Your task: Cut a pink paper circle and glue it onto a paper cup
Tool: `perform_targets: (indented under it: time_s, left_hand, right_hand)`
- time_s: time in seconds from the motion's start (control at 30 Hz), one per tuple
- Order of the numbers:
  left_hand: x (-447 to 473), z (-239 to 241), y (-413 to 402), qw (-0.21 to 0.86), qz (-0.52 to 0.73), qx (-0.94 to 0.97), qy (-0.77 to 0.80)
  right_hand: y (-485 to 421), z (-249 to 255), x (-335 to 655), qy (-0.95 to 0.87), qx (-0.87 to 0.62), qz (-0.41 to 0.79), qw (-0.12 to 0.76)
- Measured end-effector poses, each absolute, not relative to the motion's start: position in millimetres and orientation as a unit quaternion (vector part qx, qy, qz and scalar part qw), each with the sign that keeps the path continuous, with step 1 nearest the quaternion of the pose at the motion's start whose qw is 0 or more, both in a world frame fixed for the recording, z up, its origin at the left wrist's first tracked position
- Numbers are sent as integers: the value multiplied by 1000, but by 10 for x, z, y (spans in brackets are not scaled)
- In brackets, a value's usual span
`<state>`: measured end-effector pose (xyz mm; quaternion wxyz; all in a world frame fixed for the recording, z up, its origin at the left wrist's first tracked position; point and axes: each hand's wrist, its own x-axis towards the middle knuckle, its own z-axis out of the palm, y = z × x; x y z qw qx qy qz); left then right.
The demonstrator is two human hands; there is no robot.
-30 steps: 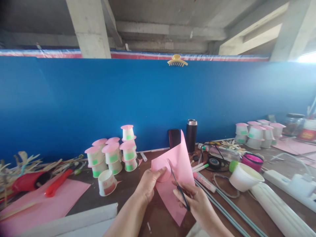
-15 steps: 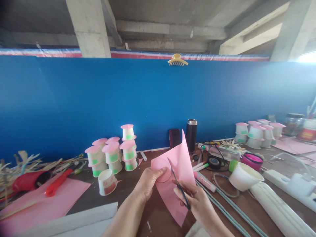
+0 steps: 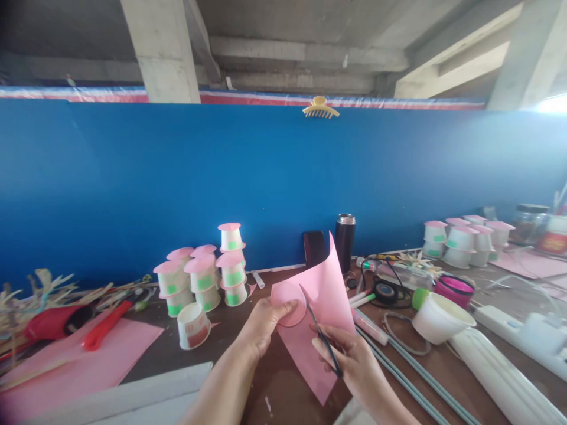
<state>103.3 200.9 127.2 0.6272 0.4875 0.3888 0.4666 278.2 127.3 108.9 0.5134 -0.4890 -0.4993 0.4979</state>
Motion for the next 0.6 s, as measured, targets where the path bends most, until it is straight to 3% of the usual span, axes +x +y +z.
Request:
perform_targets:
  time_s: [0.6]
  left_hand:
    - [978,1270,2057,638,457,489,381]
  right_hand:
    - [1293,1039,2784,-510,-492,491,507]
